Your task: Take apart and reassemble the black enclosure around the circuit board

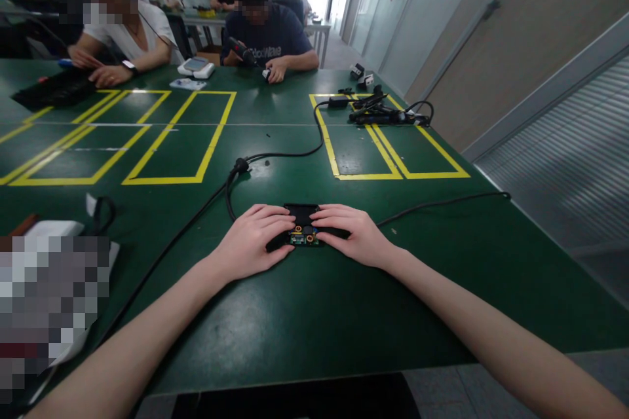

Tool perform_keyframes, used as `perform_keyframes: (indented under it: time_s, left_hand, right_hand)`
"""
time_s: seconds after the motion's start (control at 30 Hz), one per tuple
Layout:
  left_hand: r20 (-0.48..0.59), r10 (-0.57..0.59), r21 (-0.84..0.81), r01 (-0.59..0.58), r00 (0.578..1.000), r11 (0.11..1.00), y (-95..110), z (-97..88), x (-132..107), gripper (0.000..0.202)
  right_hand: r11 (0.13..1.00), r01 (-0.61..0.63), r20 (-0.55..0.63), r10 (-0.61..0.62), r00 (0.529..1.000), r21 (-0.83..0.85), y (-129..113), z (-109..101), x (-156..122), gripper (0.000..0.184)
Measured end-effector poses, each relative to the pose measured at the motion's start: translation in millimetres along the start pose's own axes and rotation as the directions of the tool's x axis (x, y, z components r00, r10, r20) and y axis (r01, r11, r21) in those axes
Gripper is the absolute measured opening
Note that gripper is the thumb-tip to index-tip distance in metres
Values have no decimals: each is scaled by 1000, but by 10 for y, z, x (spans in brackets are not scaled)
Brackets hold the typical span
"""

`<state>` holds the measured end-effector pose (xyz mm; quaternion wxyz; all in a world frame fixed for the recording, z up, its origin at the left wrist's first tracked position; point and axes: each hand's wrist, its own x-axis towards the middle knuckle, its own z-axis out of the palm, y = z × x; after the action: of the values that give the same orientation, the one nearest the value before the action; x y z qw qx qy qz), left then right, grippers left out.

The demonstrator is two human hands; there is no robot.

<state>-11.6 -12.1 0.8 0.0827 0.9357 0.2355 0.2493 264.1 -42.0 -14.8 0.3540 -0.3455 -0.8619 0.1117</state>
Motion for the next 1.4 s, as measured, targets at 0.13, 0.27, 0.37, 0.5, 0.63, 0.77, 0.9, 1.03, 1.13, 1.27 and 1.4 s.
perform_keyframes:
  time_s: [0.13, 0.27, 0.37, 0.5, 0.63, 0.77, 0.9, 1.03, 1.13, 1.27, 1.4]
  left_hand:
    - [-7, -28, 41, 28, 1000, 999, -10, 3, -21, 48]
    - [61, -145, 73, 140, 988, 987, -26, 32, -41, 81]
    - [109, -147, 43, 143, 983, 989, -25, 53, -38, 86]
    - [65, -129, -6, 130, 989, 991, -4, 58, -37, 79]
    - [39, -163, -52, 165, 986, 985, 12, 45, -42, 80]
    - [29, -145, -108, 147, 989, 983, 20, 28, -40, 63]
    - [25, -145, -123, 147, 989, 981, 41, 17, -35, 55]
    - [25, -129, -139, 132, 991, 982, 58, 18, -34, 52]
    - [23, -119, -144, 121, 993, 982, 58, 29, -37, 52]
    - [41, -116, -140, 120, 992, 983, 59, 41, -41, 53]
    - [28, -100, -149, 103, 995, 983, 67, 46, -49, 50]
  right_hand:
    - [998, -4, 25, 5, 1000, -68, -26, -29, -30, 15]
    - [996, 73, 28, -71, 997, -58, -18, -52, -36, 16]
    - [993, 115, 2, -115, 993, -38, -5, -68, -46, 15]
    - [986, 153, 8, -152, 988, -68, -12, -101, -71, 17]
    - [976, 186, 68, -179, 982, -116, -47, -144, -81, 19]
    - [960, 226, 107, -211, 972, -164, -109, -186, -76, 25]
    - [955, 245, 144, -222, 964, -168, -161, -220, -86, 28]
    - [947, 262, 163, -233, 959, -186, -158, -249, -112, 28]
    - [941, 274, 181, -239, 954, -197, -160, -283, -132, 30]
    - [928, 291, 217, -242, 946, -231, -212, -324, -150, 31]
    - [936, 281, 238, -230, 944, -213, -261, -332, -155, 29]
